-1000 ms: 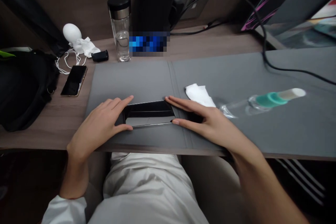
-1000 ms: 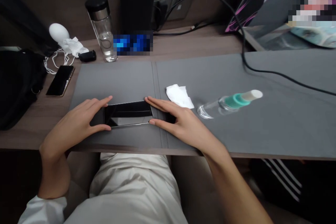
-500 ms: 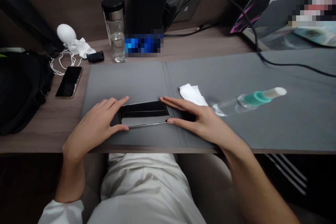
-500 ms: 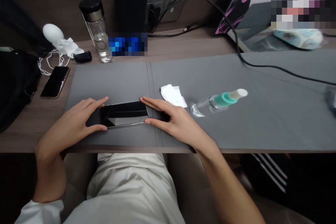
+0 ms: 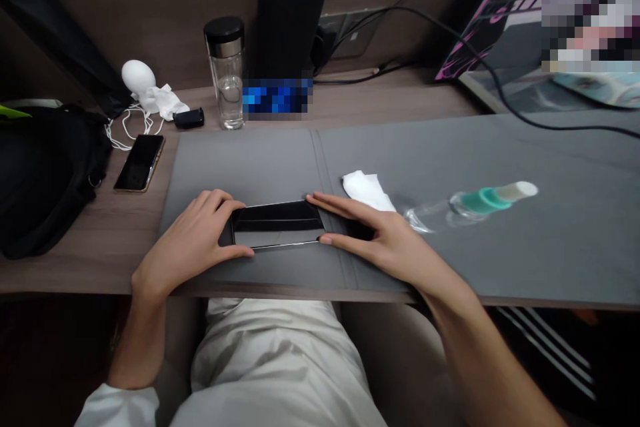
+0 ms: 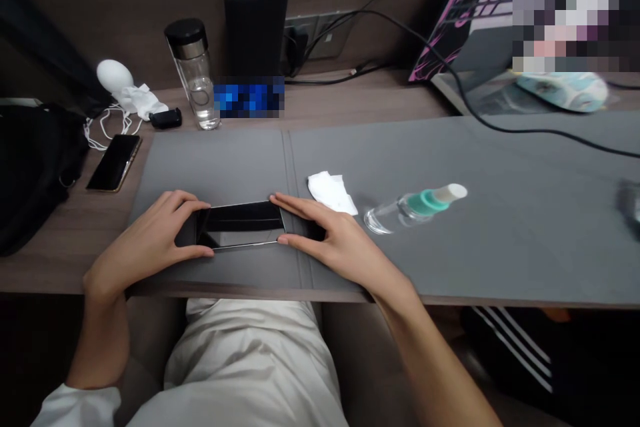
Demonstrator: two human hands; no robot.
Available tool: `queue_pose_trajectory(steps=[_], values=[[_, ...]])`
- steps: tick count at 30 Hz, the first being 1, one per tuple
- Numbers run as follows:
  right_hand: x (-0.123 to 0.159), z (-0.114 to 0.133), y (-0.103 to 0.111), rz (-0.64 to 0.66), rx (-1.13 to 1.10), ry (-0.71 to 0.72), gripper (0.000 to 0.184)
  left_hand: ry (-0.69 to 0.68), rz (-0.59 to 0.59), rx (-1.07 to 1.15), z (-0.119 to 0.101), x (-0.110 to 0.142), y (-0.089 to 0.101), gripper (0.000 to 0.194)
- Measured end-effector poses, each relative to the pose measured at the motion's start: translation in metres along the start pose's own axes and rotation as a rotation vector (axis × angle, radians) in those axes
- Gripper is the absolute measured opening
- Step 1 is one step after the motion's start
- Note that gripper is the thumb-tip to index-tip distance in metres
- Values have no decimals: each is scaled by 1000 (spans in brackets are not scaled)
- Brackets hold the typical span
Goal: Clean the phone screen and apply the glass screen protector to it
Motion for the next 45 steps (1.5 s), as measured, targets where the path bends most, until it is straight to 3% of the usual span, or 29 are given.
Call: queue_pose_trajectory(steps=[7, 18, 45], values=[[0, 0, 0, -9, -2, 6, 62, -10, -10, 1, 1, -1, 0, 66], [-2, 1, 1, -15, 20, 59, 59, 98, 3, 76, 6, 4, -4, 65], [-3, 4, 0, 12, 26, 61, 61, 98, 19, 64, 2, 2, -3, 62]])
Point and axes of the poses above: each hand's wrist, its own x-axis away from the middle knuckle, its own y-axis out of the back of the hand, z = x × y, the point moved 1 cm from there along -x, towards the middle knuckle, and after that the axes turned 15 degrees about -z, right-handed, at the moved point
